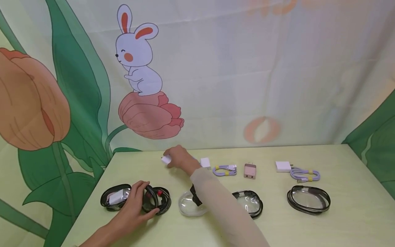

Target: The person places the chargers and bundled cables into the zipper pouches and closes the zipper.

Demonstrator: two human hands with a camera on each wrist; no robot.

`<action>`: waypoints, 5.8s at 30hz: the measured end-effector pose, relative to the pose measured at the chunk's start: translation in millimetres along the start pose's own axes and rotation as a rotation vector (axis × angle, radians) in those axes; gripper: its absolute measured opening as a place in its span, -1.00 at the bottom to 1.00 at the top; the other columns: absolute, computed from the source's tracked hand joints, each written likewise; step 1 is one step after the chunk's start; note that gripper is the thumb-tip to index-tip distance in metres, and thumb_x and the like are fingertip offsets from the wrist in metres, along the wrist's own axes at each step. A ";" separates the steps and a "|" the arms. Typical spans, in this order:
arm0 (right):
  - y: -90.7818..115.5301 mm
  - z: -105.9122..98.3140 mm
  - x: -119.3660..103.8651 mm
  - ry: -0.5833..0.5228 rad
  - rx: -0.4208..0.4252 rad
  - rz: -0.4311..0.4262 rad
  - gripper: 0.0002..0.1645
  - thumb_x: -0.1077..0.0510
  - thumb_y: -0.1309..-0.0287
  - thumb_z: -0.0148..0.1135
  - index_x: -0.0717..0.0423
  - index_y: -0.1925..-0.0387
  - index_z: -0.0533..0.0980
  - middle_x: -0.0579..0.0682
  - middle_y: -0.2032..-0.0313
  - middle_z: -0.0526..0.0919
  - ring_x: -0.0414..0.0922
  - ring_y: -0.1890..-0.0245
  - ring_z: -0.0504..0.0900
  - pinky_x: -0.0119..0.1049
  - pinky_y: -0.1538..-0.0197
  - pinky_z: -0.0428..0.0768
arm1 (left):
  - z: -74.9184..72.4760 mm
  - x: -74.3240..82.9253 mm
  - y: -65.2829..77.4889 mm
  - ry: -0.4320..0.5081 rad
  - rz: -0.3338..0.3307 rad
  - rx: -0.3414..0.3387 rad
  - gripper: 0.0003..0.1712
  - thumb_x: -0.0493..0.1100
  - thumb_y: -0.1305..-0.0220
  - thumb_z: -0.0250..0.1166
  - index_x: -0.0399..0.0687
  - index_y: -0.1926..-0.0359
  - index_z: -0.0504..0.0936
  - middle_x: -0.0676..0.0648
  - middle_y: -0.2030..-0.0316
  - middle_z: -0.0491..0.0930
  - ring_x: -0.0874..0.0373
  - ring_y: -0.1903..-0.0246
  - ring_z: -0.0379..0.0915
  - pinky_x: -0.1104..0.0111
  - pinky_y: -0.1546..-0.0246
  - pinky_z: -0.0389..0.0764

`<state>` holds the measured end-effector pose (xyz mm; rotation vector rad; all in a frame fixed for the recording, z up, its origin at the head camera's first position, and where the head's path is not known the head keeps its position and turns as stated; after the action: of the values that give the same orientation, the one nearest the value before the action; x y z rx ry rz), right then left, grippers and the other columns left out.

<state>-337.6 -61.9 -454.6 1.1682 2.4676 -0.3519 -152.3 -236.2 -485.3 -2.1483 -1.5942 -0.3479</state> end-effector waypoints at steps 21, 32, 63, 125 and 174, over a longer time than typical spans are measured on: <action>37.9 -4.4 -24.8 0.014 -0.068 -0.120 -0.43 0.11 -0.03 0.60 0.01 -0.12 0.67 -0.02 0.09 0.78 -0.12 0.21 0.64 -0.37 0.19 0.56 | 0.1 -1.2 0.3 0.008 -0.012 -0.009 0.05 0.02 -0.15 0.55 -0.30 -0.45 0.15 -0.30 -0.36 0.12 -0.23 -0.32 0.22 -0.06 -0.25 0.44; 56.8 -1.3 -36.1 0.007 -0.109 -0.169 -0.48 0.12 -0.03 0.60 -0.04 -0.08 0.69 -0.07 0.15 0.78 -0.21 0.29 0.58 -0.46 0.25 0.50 | 0.7 -4.0 2.1 0.006 0.005 -0.001 0.05 0.03 -0.15 0.55 -0.32 -0.44 0.14 -0.30 -0.35 0.12 -0.23 -0.32 0.21 -0.07 -0.27 0.42; 68.4 10.1 -44.7 -0.022 -0.162 -0.188 -0.48 0.10 0.02 0.63 -0.06 -0.04 0.70 -0.17 0.13 0.77 -0.32 0.29 0.56 -0.55 0.23 0.48 | -0.3 -1.9 1.9 0.021 -0.049 -0.046 0.05 0.03 -0.17 0.53 -0.30 -0.45 0.12 -0.28 -0.37 0.08 -0.24 -0.33 0.20 -0.08 -0.27 0.42; 71.6 -0.2 -31.8 -0.034 -0.203 -0.239 -0.55 0.34 -0.16 0.43 0.19 -0.11 0.61 0.10 0.04 0.70 -0.04 0.09 0.71 -0.43 0.07 0.60 | 10.7 -0.5 -11.6 -0.055 -0.011 -0.126 -0.07 0.24 -0.13 0.50 -0.11 -0.34 0.32 -0.19 -0.45 0.27 -0.21 -0.42 0.14 -0.10 -0.30 0.40; 59.6 -0.7 -21.9 -0.018 -0.251 -0.241 -0.59 0.37 -0.19 0.37 0.16 -0.09 0.62 0.08 -0.01 0.69 0.02 0.03 0.69 -0.36 0.01 0.60 | -28.1 0.9 -25.4 -0.126 0.321 -0.344 -0.53 -0.53 0.02 0.37 0.11 0.22 0.57 -0.13 -0.36 0.45 -0.32 -0.35 0.27 -0.31 -0.04 0.43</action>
<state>-278.6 -39.5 -447.8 0.7666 2.5517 -0.1111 -174.6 -243.2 -455.4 -2.6878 -1.2922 -0.4121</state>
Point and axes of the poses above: each hand's wrist, its own y-axis away from the middle knuckle, its own z-axis out of the palm, x = y × z, the point moved 1 cm from there along -y, towards the middle knuckle
